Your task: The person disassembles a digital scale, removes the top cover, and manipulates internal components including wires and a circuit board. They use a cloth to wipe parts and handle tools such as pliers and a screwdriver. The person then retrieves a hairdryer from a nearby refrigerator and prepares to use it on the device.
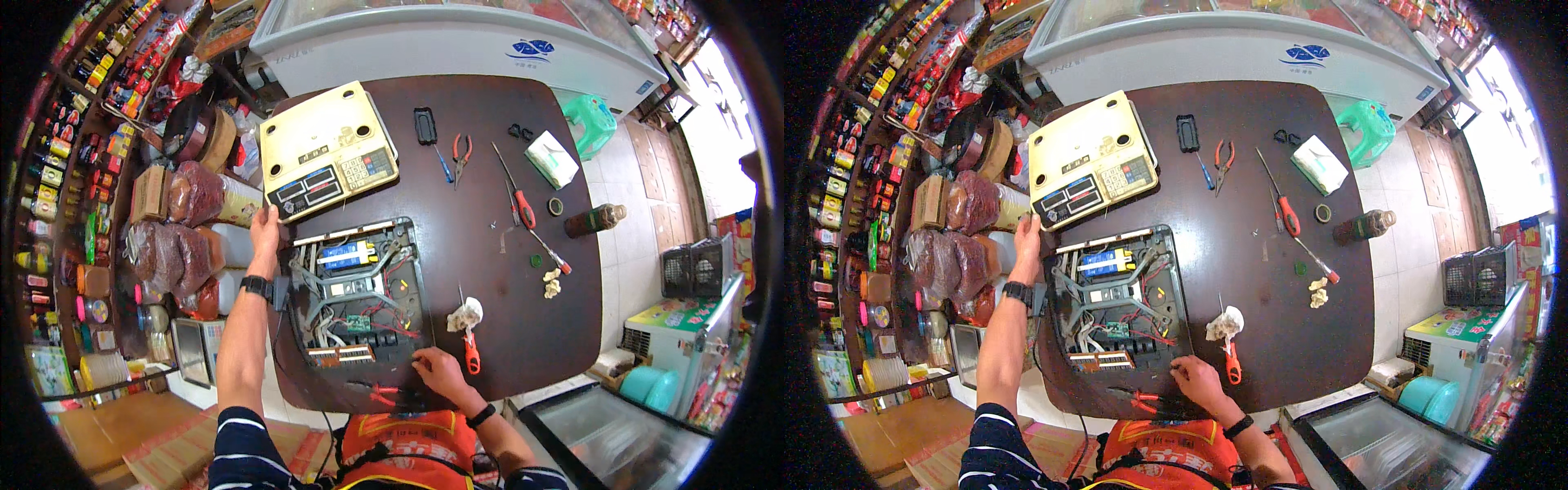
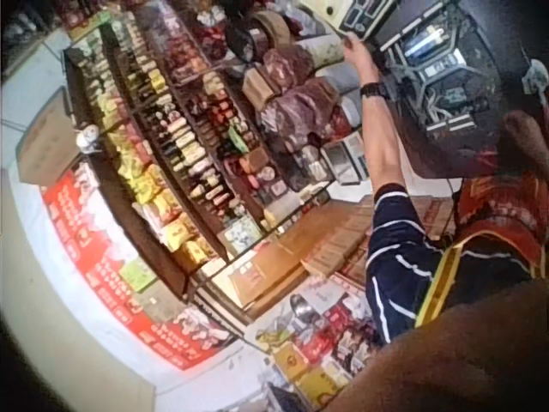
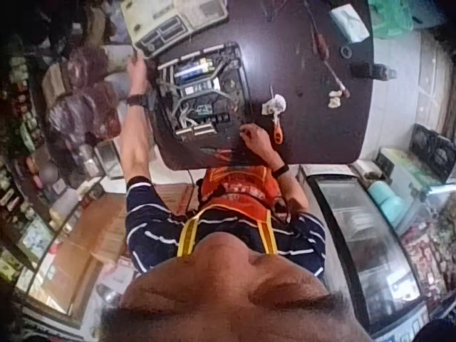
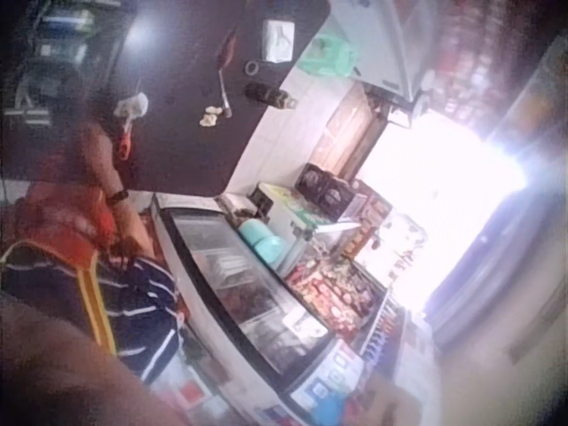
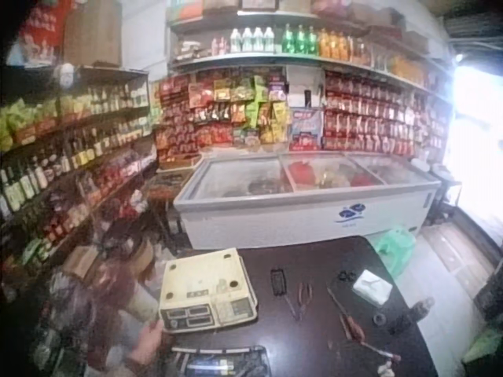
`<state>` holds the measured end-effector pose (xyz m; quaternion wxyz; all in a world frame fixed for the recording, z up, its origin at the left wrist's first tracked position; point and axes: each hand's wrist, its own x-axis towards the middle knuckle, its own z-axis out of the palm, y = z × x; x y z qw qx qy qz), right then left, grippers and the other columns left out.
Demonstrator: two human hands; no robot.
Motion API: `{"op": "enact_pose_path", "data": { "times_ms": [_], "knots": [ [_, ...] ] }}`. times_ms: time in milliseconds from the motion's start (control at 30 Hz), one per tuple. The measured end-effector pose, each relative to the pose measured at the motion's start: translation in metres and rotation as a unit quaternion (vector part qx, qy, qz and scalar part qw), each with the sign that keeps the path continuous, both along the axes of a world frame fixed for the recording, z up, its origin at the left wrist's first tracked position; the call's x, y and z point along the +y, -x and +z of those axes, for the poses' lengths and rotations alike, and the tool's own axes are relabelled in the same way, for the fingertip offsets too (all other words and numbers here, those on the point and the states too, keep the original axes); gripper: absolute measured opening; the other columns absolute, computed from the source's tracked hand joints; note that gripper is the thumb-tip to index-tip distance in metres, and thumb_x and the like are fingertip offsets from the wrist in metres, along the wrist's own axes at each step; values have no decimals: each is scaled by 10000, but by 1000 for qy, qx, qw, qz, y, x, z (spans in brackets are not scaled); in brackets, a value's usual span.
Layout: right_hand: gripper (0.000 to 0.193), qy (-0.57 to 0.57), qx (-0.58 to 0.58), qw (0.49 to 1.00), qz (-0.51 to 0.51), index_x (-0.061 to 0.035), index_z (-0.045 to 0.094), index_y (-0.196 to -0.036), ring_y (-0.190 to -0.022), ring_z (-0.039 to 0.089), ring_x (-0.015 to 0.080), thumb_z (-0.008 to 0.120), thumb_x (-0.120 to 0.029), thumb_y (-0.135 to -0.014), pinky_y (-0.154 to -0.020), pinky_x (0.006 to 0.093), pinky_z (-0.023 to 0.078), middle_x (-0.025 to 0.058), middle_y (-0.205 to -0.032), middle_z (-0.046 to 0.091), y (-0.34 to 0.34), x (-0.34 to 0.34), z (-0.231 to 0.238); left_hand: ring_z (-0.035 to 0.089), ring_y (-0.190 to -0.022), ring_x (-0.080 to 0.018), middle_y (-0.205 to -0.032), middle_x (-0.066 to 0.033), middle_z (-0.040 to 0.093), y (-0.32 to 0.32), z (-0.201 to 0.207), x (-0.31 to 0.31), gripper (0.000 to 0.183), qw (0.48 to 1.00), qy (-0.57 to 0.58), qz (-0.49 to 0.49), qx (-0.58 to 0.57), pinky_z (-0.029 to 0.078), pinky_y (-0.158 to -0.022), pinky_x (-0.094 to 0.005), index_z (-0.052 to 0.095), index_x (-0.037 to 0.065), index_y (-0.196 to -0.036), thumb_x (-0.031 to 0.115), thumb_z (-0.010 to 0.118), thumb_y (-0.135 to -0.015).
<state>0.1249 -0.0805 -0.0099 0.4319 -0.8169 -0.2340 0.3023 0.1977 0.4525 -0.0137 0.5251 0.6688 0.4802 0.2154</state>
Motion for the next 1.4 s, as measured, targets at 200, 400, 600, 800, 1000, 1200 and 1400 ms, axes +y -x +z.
{"op": "enact_pose_path", "data": {
  "times_ms": [200, 400, 600, 800, 1000, 1200, 1400],
  "knots": [
    [179, 11, 3, 1000, -6, -72, 774, -1092, -796, 741, 338, 816, -154, -939, -707, 436, 603, 130, -918, 723, 0, 1, -1, 673, -1065, -197, -1301, -45, 738, -36, -2, 38, 704, 982, 184, 26, 43, 519, -941, -421, 650, 167, -1434, 753, 531, -1063],
    [158, 12, 27, 999, -21, -91, 783, -1084, -816, 735, 353, 804, -168, -948, -718, 443, 603, 131, -936, 729, -1, 4, 4, 705, -1174, -267, -1332, -152, 725, -52, -16, 37, 848, 982, 186, 43, -8, 559, -982, -464, 610, 16, -1489, 747, 511, -1070],
    [183, -4, -42, 999, -4, -84, 788, -1097, -803, 740, 329, 813, -181, -943, -723, 435, 603, 134, -949, 739, -3, 5, 2, 680, -1256, -311, -1426, -238, 687, -57, -6, 34, 894, 989, 16, 88, 120, 528, -1063, -433, 612, -116, -1471, 681, 565, -1069],
    [188, 12, 9, 1000, -11, -80, 785, -1098, -815, 748, 331, 814, -186, -946, -723, 432, 604, 136, -967, 746, 1, 2, 0, 711, -1093, -278, -1262, -203, 745, -61, 23, 29, 665, 978, 156, 126, -50, 540, -976, -420, 692, -117, -1308, 482, 662, -1021],
    [201, 5, 1, 1000, -2, -78, 775, -1111, -824, 750, 340, 808, -200, -955, -739, 438, 610, 135, -997, 753, 1, 0, 0, 700, -997, -255, -1178, -157, 756, -66, 57, 4, 493, 986, 66, 94, -124, 540, -914, -417, 722, -68, -1186, 386, 669, -1001],
    [230, -20, -24, 999, 31, -73, 762, -1156, -819, 754, 329, 805, -191, -964, -739, 434, 609, 140, -958, 765, -12, -3, 16, 731, -984, -229, -1167, -123, 771, -44, 96, -19, 438, 965, 151, 86, -197, 568, -893, -379, 725, -45, -1207, 345, 666, -1018],
    [508, -218, 248, 935, -131, -17, 570, -1503, -1230, 681, 162, 766, -135, -1049, -981, 320, 573, 97, -1335, 723, -74, 19, 80, 764, -1030, -247, -1216, -127, 784, 16, 126, -67, 451, 927, 266, 22, -264, 607, -907, -390, 702, -48, -1298, 329, 639, -1058]
  ]
}}
